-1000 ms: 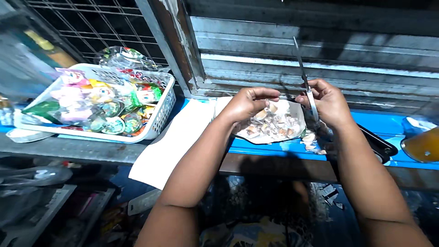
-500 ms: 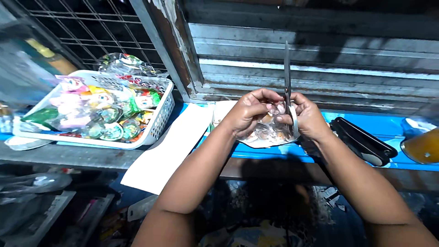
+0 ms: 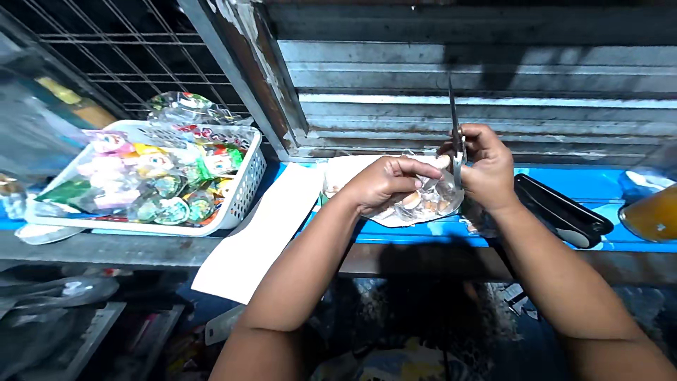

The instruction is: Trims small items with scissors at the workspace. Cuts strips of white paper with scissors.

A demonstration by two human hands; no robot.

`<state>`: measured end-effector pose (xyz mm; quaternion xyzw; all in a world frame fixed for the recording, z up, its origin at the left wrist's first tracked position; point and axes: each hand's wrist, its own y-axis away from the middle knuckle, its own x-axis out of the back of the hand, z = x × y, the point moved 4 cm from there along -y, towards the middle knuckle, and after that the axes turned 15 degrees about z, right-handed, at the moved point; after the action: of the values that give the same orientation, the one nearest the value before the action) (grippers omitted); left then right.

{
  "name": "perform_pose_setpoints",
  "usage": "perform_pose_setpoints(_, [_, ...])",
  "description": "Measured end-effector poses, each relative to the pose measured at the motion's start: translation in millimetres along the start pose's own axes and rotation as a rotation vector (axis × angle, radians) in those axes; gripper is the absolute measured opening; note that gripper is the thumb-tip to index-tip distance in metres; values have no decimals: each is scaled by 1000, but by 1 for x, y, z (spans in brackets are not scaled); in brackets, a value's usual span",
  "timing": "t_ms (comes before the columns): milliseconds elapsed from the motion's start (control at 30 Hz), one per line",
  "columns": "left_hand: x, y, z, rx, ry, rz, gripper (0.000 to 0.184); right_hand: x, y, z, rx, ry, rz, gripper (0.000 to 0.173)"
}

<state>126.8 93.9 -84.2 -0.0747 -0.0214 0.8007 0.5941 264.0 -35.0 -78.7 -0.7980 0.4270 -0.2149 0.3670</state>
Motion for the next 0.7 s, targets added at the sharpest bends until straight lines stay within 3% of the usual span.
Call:
perform_pose_setpoints(200, [15,-1,12,-91,70,228,35,16,-16,7,-166,135,-76,48])
perform_pose_setpoints(400, [46,-4,27,-421,-204,524,30,35,-22,6,-223,340,-383,66])
perform_pose_setpoints(567, [61,-3,33,-465,-364,488,34,38,-19,14,-290,412,-598,64])
perform_pose_setpoints(700, [58,-2,32,-451,-397,407,34,33,-15,12,-278,419,-655,61])
